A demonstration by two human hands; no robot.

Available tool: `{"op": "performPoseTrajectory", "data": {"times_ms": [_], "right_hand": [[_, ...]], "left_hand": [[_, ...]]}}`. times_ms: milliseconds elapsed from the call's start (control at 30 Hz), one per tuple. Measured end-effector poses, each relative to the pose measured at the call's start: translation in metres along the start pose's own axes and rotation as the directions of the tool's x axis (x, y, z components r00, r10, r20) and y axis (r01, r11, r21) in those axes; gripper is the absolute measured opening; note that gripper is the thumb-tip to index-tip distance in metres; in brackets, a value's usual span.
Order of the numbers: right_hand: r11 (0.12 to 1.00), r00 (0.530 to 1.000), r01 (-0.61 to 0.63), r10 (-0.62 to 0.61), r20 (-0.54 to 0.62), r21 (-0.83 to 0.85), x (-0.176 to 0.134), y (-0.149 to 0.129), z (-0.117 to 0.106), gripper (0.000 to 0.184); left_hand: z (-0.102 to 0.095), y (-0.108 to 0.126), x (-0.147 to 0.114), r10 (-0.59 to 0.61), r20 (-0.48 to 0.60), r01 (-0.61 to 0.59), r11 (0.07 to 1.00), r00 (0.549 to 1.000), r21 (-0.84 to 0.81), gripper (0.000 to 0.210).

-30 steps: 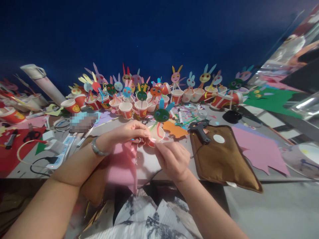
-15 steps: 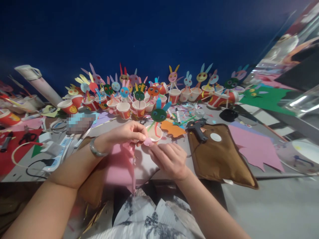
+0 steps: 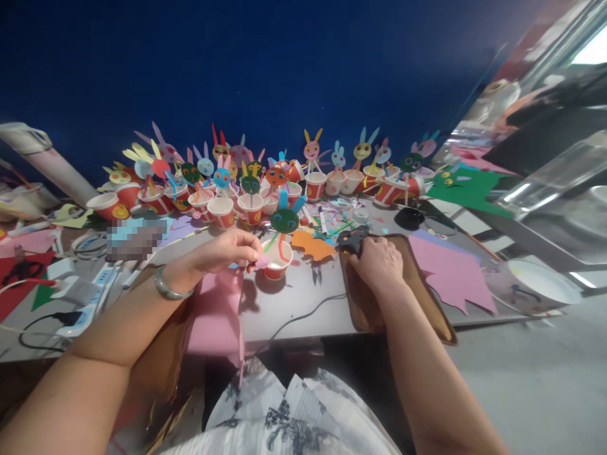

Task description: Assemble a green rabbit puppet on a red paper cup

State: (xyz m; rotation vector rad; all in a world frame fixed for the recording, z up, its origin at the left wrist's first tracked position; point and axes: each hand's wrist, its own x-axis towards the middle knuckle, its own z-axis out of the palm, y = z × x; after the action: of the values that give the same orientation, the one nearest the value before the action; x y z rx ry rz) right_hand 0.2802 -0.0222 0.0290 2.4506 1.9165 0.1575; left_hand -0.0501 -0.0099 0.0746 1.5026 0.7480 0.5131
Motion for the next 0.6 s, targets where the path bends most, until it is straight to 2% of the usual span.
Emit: {"op": "performPoseTrajectory", "data": {"times_ms": [133,233,267,333,400,467,500,533,567,600], "right_hand": [[0.999,0.995,-0.001,0.005,-0.100,0.048,0.002,0.003,0.004,0.042],[0.983,0.955,0.024,0.031,-0.294,0.182,0.000,0.016,0.005,0.033],[0.967,0.919,0.046,0.057,-0.390,0.249,-0.003,0.021,0.004,0.030],[0.912,0.793,0.140,0.131,-0.595,0.387,-0.016,0.027,0.000,0.032],[0.804,0.668,0.212,0.296,-0.683,0.556,-0.035,0.027,-0.007,0.041],[0.610,0.670,0.269,0.437,-0.600,0.745,-0.058,0.019,-0.013,0.043],[0.501,0.754,0.245,0.441,-0.488,0.830,-0.070,0.012,-0.015,0.046],[0.380,0.843,0.222,0.387,-0.372,0.898,-0.081,0.004,-0.017,0.047],[0.265,0.906,0.211,0.309,-0.290,0.941,-0.092,-0.005,-0.017,0.040],[0.162,0.945,0.233,0.193,-0.263,0.959,-0.102,-0.014,-0.017,0.031]], "left_hand": [[0.000,0.003,-0.002,0.002,0.017,-0.002,1.000,1.000,0.017,0.011],[0.001,0.005,-0.004,0.001,-0.007,-0.001,1.000,1.000,0.029,0.012],[0.001,0.006,-0.004,0.000,-0.014,0.000,1.000,1.000,0.023,0.013],[0.002,0.004,-0.003,0.004,-0.020,-0.004,1.000,1.000,-0.006,0.015],[0.003,0.002,-0.002,0.007,-0.021,-0.008,1.000,1.000,-0.027,0.013],[0.003,0.001,-0.001,0.003,-0.020,-0.004,1.000,1.000,-0.030,0.011],[0.003,0.001,-0.001,0.002,-0.020,-0.002,1.000,1.000,-0.030,0.009],[0.003,0.001,-0.002,0.002,-0.021,-0.002,1.000,1.000,-0.031,0.009],[0.003,0.001,-0.002,0.005,-0.024,-0.006,0.999,1.000,-0.034,0.009],[0.004,0.002,-0.003,0.010,-0.025,-0.011,0.999,1.000,-0.039,0.009]]}}
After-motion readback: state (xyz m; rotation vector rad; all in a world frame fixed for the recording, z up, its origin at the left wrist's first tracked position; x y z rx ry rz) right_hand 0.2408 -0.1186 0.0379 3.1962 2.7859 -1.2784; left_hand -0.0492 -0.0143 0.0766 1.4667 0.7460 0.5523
